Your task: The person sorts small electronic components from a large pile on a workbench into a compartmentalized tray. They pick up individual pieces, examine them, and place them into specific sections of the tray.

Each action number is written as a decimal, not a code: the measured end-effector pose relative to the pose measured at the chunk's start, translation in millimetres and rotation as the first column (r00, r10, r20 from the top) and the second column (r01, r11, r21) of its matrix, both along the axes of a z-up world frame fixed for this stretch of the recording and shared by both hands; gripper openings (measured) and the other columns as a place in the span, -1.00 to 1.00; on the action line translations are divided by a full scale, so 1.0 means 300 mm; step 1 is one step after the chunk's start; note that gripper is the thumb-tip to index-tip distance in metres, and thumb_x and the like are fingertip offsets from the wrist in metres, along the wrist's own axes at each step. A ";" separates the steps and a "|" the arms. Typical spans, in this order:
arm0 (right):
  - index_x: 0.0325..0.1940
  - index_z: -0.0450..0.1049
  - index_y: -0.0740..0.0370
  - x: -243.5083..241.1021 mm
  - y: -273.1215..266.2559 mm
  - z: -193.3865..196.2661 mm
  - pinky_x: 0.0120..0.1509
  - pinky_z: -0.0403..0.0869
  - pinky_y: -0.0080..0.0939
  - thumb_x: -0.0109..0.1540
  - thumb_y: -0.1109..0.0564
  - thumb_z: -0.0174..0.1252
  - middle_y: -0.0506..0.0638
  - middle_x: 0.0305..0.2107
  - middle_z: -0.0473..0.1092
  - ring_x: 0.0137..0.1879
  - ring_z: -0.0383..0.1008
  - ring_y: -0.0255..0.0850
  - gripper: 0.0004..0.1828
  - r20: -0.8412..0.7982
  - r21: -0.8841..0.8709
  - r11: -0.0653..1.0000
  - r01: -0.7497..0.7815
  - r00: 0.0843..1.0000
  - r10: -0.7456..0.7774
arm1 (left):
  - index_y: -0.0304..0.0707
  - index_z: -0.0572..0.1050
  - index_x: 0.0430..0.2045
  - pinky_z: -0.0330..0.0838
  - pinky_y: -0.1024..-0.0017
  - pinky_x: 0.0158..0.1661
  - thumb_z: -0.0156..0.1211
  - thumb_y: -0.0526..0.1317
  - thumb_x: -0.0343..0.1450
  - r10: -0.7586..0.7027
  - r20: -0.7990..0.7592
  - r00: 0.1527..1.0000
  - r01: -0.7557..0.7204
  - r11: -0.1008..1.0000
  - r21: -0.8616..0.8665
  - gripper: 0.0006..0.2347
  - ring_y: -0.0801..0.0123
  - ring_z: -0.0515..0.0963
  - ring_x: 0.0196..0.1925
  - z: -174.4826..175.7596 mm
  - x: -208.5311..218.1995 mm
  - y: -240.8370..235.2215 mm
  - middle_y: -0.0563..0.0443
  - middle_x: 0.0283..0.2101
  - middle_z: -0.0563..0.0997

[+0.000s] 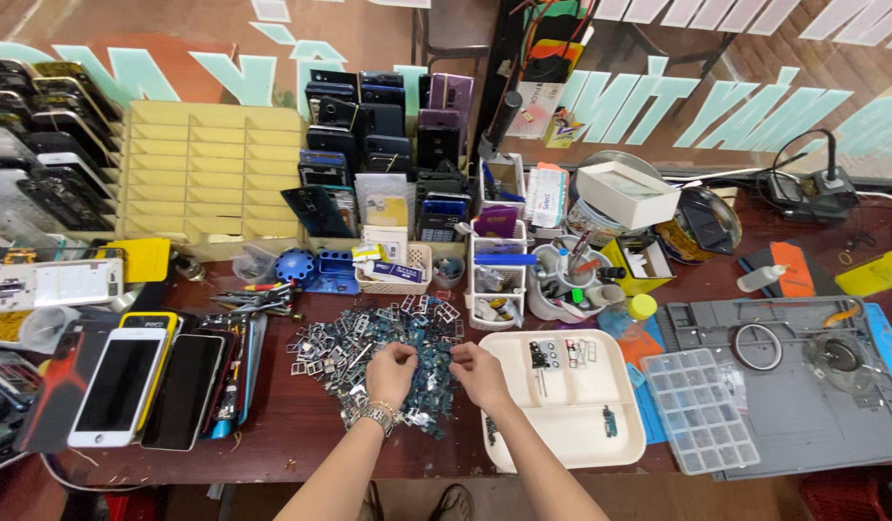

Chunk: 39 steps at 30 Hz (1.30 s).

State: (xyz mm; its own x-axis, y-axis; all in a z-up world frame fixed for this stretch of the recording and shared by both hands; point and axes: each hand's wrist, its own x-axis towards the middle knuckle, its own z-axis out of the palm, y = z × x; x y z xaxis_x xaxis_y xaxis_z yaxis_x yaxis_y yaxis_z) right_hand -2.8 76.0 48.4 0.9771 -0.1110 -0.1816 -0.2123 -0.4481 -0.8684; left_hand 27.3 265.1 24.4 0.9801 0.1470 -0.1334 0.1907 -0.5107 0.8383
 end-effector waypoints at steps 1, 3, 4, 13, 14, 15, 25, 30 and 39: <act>-0.02 0.53 0.26 0.003 0.031 -0.008 -0.03 0.58 -0.19 0.14 0.26 0.29 0.04 -0.22 0.59 -0.16 0.63 -0.20 -0.69 0.009 -0.010 1.000 -0.002 1.000 0.002 | -0.24 0.68 -0.42 0.57 0.33 -0.19 0.37 -0.24 0.28 0.002 -0.006 1.000 -0.001 1.000 0.011 -0.89 0.22 0.74 -0.28 -0.006 0.002 0.048 -0.06 -0.36 0.74; -0.05 0.52 0.28 0.002 0.087 -0.004 -0.02 0.58 -0.19 0.12 0.29 0.27 0.05 -0.21 0.58 -0.14 0.63 -0.17 -0.69 0.026 -0.031 1.000 -0.003 1.000 0.003 | -0.25 0.67 -0.42 0.57 0.33 -0.20 0.39 -0.25 0.26 0.002 -0.020 1.000 -0.001 1.000 0.031 -0.88 0.21 0.73 -0.29 -0.012 -0.002 0.128 -0.07 -0.36 0.74; -0.05 0.51 0.28 0.002 0.112 0.008 -0.02 0.56 -0.17 0.11 0.27 0.30 0.06 -0.21 0.55 -0.14 0.61 -0.13 -0.69 0.042 -0.083 0.996 -0.011 0.999 0.014 | -0.25 0.67 -0.41 0.57 0.33 -0.20 0.39 -0.25 0.26 -0.013 -0.045 0.999 0.014 0.999 0.032 -0.88 0.22 0.73 -0.29 -0.012 -0.001 0.153 -0.07 -0.36 0.74; -0.21 0.52 0.25 0.009 0.231 0.093 0.00 0.45 0.03 0.05 0.21 0.36 0.13 -0.23 0.45 -0.07 0.49 0.09 -0.75 0.092 -0.465 0.885 0.024 0.995 0.021 | -0.12 0.75 -0.37 0.58 0.38 -0.18 0.40 -0.23 0.28 -0.116 -0.189 0.975 0.105 0.992 -0.070 -0.88 0.31 0.74 -0.29 0.051 0.002 0.237 0.01 -0.31 0.76; -0.23 0.53 0.26 0.009 0.224 0.080 -0.02 0.47 0.01 0.09 0.21 0.33 0.12 -0.25 0.47 -0.11 0.52 0.05 -0.81 0.086 -0.421 0.906 0.040 0.996 -0.004 | -0.12 0.74 -0.38 0.57 0.38 -0.17 0.39 -0.23 0.28 -0.146 -0.187 0.972 0.139 0.989 -0.049 -0.88 0.31 0.73 -0.28 0.066 0.001 0.233 0.01 -0.31 0.76; -0.25 0.54 0.27 0.010 0.215 0.066 -0.03 0.49 -0.02 0.13 0.21 0.30 0.11 -0.27 0.49 -0.15 0.55 0.02 -0.86 0.079 -0.377 0.924 0.057 0.996 -0.030 | -0.12 0.74 -0.39 0.57 0.38 -0.16 0.39 -0.23 0.27 -0.176 -0.185 0.967 0.174 0.984 -0.027 -0.89 0.31 0.73 -0.27 0.083 -0.001 0.226 0.02 -0.32 0.75; -0.28 0.57 0.23 -0.032 0.235 0.053 -0.13 0.58 -0.06 0.12 0.01 0.38 0.10 -0.42 0.58 -0.28 0.64 -0.03 -0.74 -0.337 -0.199 0.979 -0.035 0.941 -0.035 | -0.24 0.63 -0.43 0.54 0.17 -0.20 0.50 -0.22 0.15 -0.310 -0.055 0.949 0.311 0.899 0.309 -0.78 0.05 0.65 -0.23 0.169 -0.015 0.102 -0.13 -0.30 0.67; -0.31 0.60 0.23 -0.042 0.296 0.015 -0.06 0.56 -0.04 0.05 -0.09 0.41 0.11 -0.42 0.59 -0.23 0.63 -0.02 -0.65 -0.306 -0.355 0.935 0.008 0.944 -0.124 | -0.12 0.68 -0.38 0.57 0.26 -0.17 0.38 -0.21 0.27 -0.276 -0.214 0.937 0.309 0.940 0.142 -0.88 0.19 0.71 -0.25 0.137 0.015 0.135 -0.01 -0.34 0.73; -0.28 0.53 0.32 0.028 0.176 -0.094 -0.26 0.60 -0.31 0.21 0.13 0.33 -0.02 -0.43 0.59 -0.37 0.58 -0.32 -0.81 -0.379 0.194 0.969 0.152 0.923 -0.069 | -0.22 0.64 -0.16 0.56 0.36 -0.17 0.40 -0.17 0.31 -0.278 -0.160 0.947 0.268 0.960 -0.080 -0.74 0.28 0.72 -0.27 0.063 0.066 0.144 -0.06 -0.26 0.73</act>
State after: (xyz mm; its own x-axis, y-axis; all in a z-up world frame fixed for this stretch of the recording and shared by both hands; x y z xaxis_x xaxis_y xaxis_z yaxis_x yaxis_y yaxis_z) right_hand 5.4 128.6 20.2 0.8206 -0.1320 -0.5560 -0.5713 -0.2140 -0.7924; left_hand 47.0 308.4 43.2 0.9442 -0.1360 -0.2999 0.1911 -0.5155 0.8353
